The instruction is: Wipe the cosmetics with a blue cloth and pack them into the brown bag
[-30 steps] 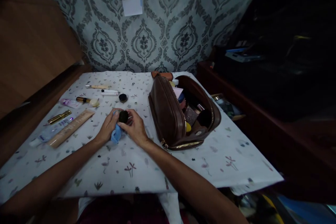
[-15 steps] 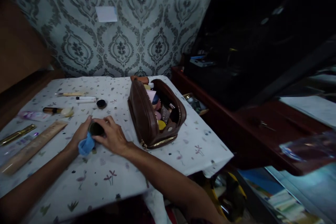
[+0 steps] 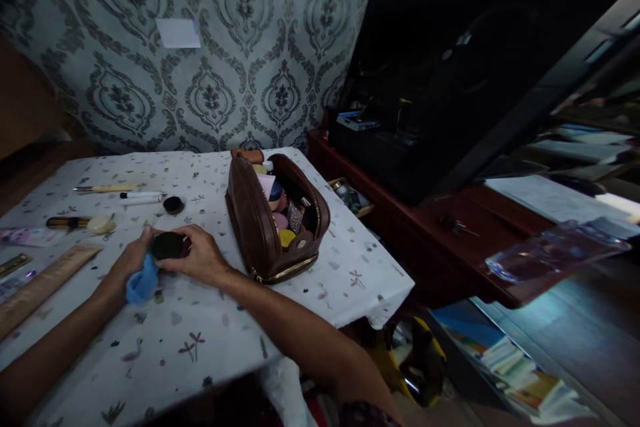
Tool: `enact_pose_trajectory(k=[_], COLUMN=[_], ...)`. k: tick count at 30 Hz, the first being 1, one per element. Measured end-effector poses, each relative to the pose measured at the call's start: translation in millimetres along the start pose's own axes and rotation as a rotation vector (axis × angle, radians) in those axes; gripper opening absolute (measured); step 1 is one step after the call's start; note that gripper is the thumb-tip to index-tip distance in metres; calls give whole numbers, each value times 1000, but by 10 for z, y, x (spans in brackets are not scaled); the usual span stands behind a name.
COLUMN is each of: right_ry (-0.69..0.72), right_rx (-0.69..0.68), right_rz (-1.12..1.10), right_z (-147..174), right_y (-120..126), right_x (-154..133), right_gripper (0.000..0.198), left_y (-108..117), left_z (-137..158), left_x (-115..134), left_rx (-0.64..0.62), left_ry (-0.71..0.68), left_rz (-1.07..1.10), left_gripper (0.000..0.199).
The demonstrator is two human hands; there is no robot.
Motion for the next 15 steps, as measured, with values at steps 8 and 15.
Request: enact_pose_trajectory(k=[8, 15], right_ry=[11, 105], right_rx=[-73, -124], right_rz=[236, 189], right_z=[99, 84], right_y=[5, 11], right_x=[-127, -152], right_gripper=[42, 46], left_y=[-143, -116], left_z=[287, 115], left_x=[410, 345], left_rx=[20, -91], left_ry=[-542, -342], left_rz=[-629, -477], left_gripper=[45, 47])
Point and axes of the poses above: each hand's wrist, its own z-axis away from the middle knuckle, its own y-axis out of the back of the hand, x = y × z, the point moved 2 cm from there along -z, towards the middle knuckle, and after that the axes turned 2 degrees about -y, right-handed, at the moved point
